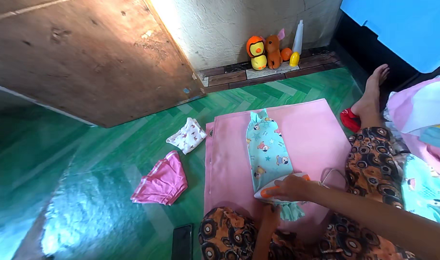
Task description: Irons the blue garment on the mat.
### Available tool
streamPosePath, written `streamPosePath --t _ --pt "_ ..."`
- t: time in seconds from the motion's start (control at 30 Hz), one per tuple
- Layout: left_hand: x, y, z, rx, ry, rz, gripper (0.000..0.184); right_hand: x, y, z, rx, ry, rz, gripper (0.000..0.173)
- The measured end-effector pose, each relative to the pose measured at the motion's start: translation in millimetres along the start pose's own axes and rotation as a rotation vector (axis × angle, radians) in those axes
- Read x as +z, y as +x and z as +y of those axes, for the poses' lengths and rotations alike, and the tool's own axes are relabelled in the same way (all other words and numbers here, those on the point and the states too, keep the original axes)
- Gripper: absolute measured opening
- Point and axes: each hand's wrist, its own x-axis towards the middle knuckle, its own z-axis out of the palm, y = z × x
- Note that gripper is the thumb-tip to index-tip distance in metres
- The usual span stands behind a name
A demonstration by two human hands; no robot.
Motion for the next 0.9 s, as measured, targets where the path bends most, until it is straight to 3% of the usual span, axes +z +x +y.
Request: streamPosePath --t 0.3,0.9 --pt "0.0 1.4 -1.2 -0.01 0.022 0.003 0.034 3.7 4.8 -3.0 0.01 -0.038 0.05 0.043" --pt "0.3 0.7 -2.2 0.004 0.023 0.008 0.034 -6.7 14.3 -18.1 0.251 0.061 0.031 0.046"
